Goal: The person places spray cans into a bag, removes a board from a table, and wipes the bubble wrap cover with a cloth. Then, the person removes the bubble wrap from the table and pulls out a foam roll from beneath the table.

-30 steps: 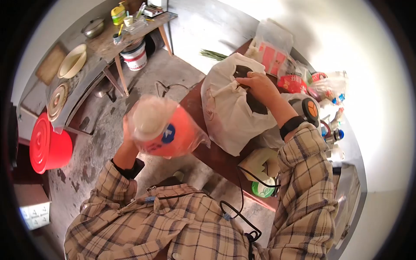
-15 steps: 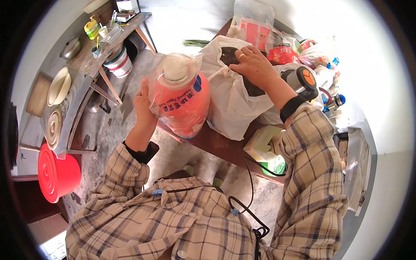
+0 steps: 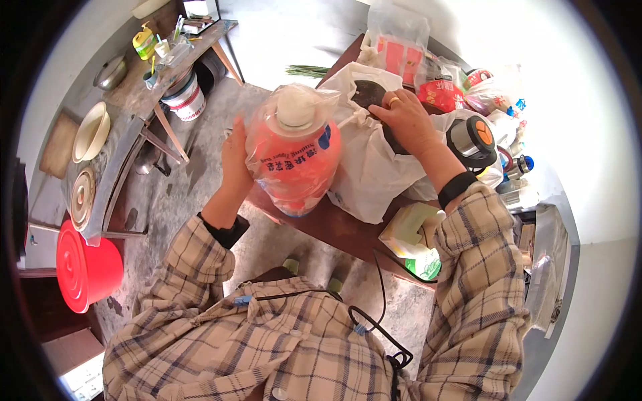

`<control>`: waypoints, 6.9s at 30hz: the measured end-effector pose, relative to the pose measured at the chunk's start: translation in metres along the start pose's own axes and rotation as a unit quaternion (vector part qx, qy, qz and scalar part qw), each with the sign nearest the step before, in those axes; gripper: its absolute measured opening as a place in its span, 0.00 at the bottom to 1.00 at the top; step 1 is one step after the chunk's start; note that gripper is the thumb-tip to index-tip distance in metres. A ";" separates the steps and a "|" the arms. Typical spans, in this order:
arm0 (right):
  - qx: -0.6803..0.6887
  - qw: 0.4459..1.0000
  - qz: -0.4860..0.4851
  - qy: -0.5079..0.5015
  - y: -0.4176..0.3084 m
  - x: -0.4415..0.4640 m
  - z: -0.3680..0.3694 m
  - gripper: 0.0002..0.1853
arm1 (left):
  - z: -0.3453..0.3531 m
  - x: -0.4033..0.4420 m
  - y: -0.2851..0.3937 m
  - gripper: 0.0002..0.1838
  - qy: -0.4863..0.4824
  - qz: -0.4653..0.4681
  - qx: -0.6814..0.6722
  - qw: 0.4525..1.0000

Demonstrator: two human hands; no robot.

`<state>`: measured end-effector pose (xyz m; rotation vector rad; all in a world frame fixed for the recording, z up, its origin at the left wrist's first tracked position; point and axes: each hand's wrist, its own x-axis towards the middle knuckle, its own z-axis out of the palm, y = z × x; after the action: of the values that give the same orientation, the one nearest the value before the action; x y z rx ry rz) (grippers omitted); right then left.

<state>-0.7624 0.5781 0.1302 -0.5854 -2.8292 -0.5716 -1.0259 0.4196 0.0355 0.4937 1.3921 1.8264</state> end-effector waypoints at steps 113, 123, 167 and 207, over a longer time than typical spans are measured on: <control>0.091 0.469 0.851 -0.217 0.317 -1.509 0.358 0.32 | 0.732 -0.677 -0.840 0.08 -0.597 -0.028 0.691 0.407; 0.157 0.569 0.779 -0.214 0.305 -1.408 0.351 0.28 | 0.785 -0.669 -0.898 0.26 -0.601 -0.103 0.586 0.534; 0.276 0.589 0.686 -0.326 0.391 -1.416 0.540 0.24 | 0.847 -0.586 -0.941 0.39 -0.471 -0.177 0.425 0.753; 0.222 0.223 0.949 -0.012 -0.160 -1.566 -0.252 0.33 | 0.857 -1.176 -0.548 0.33 -0.876 -0.173 0.255 0.371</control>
<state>0.6128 -0.1935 -0.1076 -2.5531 -0.1897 0.7251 0.4980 0.1198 -0.0265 1.5715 0.1807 -0.2461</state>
